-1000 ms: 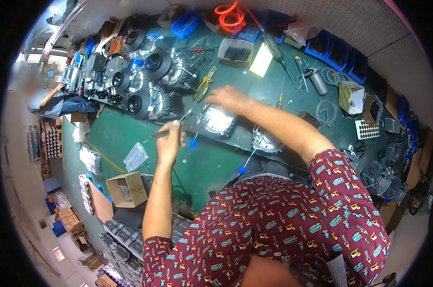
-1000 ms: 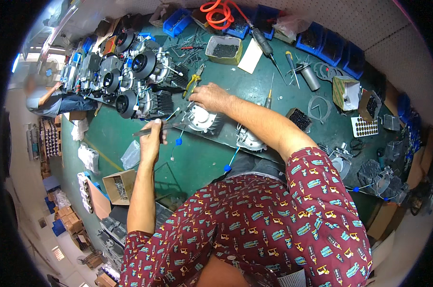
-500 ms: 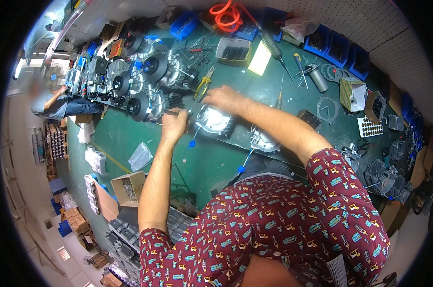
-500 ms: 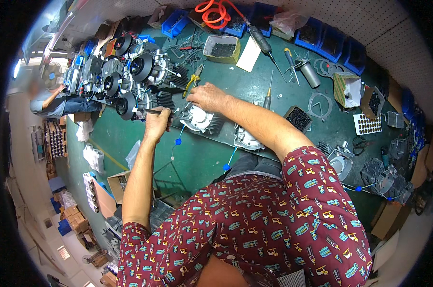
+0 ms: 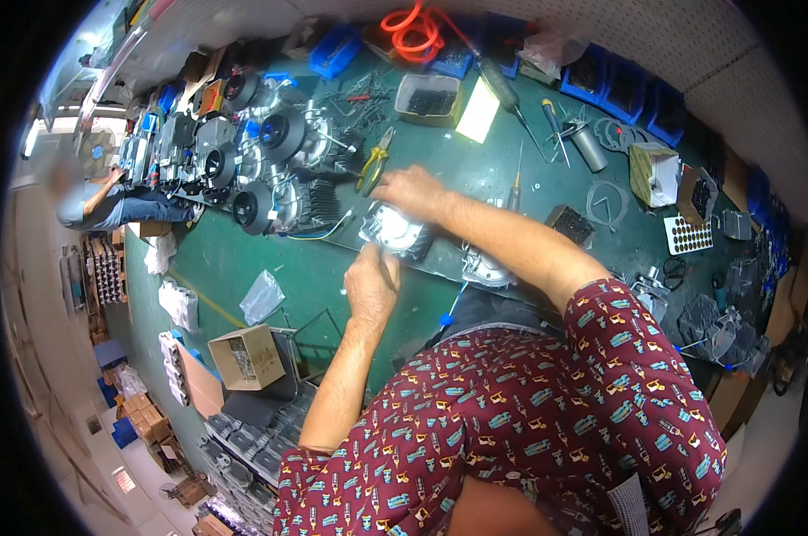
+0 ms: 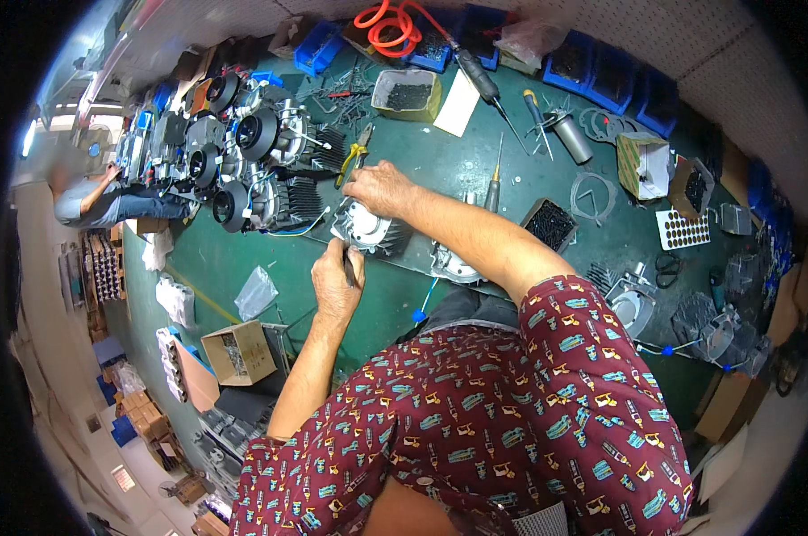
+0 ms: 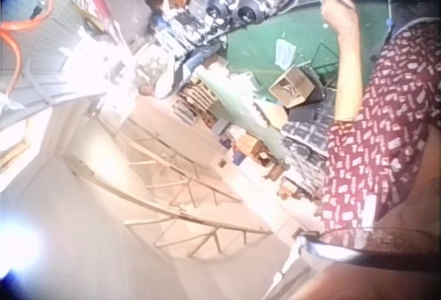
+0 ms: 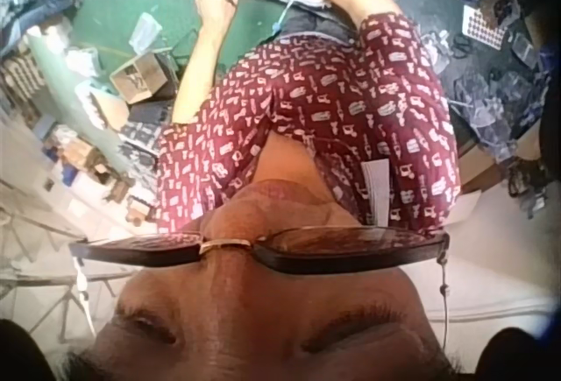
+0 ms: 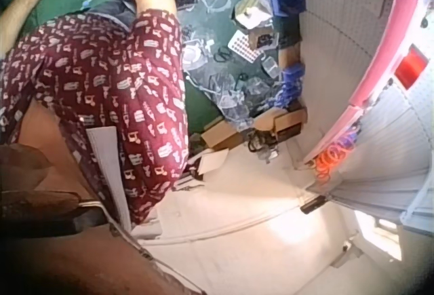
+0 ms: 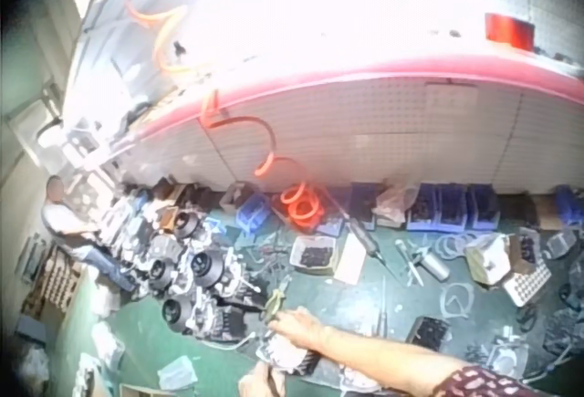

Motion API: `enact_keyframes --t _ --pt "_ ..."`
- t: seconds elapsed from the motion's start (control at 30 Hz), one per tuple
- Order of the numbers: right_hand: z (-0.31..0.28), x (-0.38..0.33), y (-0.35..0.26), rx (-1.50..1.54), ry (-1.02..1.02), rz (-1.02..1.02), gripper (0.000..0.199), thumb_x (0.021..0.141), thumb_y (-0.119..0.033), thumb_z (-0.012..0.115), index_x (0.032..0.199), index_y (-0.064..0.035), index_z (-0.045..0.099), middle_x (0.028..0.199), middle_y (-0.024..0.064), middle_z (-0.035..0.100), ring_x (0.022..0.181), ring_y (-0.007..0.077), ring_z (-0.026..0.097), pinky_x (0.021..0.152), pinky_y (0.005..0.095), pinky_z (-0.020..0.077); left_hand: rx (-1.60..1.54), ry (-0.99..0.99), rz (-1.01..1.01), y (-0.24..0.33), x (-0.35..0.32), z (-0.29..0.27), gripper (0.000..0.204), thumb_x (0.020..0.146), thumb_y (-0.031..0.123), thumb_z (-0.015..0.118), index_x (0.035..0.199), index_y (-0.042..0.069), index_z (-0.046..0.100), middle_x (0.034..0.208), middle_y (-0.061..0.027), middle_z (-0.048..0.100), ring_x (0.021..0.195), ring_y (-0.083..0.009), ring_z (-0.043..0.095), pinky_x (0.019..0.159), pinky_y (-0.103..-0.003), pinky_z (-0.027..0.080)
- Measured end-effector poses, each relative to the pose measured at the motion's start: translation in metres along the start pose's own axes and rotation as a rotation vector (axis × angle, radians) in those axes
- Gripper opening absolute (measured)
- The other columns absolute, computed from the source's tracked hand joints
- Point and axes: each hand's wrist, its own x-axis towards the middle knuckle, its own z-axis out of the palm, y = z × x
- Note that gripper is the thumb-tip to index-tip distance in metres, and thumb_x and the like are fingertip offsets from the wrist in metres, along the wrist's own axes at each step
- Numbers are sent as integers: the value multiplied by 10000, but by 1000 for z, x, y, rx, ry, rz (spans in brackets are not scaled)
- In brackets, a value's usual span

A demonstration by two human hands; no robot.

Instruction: The person assembles small electronic components on a workbench. They connect wires to circular metal housings, secure them with a screwdriver, and place the finished units on the table. The person handles multiple units one at a time, repeating the same steps for each.

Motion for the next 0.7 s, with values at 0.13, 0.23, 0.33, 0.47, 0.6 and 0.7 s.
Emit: enact_keyframes --t 0.13,0.23,0.33,0.47,0.6,0.7 --pt "-5 4 -1 11 -38 1 271 929 -201 593 1180 -182 694 1103 93 668 1095 265 661 918 491 453 -70 98 18 -13 -5 -10 129 914 102 620 923 -26 634 686 -184 634 588 -288 640 573 -400 494" --pt "-9 2 0 0 -31 -25 250 937 -202 590 1161 -173 699 1070 80 673 1070 251 668 952 516 410 -298 130 -125 -22 -6 -23 170 947 123 607 960 -30 682 658 -58 620 554 -114 578 530 -291 465" --pt "-7 4 3 -31 -44 -43 269 932 -195 592 1182 -165 687 1057 81 666 1036 255 657 962 482 414 -486 -94 -517 -33 19 -40 203 951 139 591 945 -39 690 725 -58 660 624 -123 621 563 -269 541" --pt "-6 4 2 -10 -38 -45 252 949 -204 573 1162 -162 702 1062 89 673 1076 260 669 952 454 434 -499 -196 -517 -47 47 -52 237 943 158 598 839 -41 673 639 -48 627 529 -117 582 507 -269 482" --pt "-6 4 1 10 -27 -52 266 950 -213 572 1182 -163 694 1079 92 671 1090 258 664 951 458 442 -472 -295 -488 -58 74 -53 207 919 168 616 832 -9 679 665 -20 598 535 -97 532 485 -269 489" --pt "-6 4 1 3 -37 -57 268 951 -220 574 1185 -162 691 1083 94 670 1095 258 662 945 458 450 -510 -345 -542 -65 88 -55 174 912 156 624 812 21 666 668 -23 612 522 -98 535 468 -254 473"
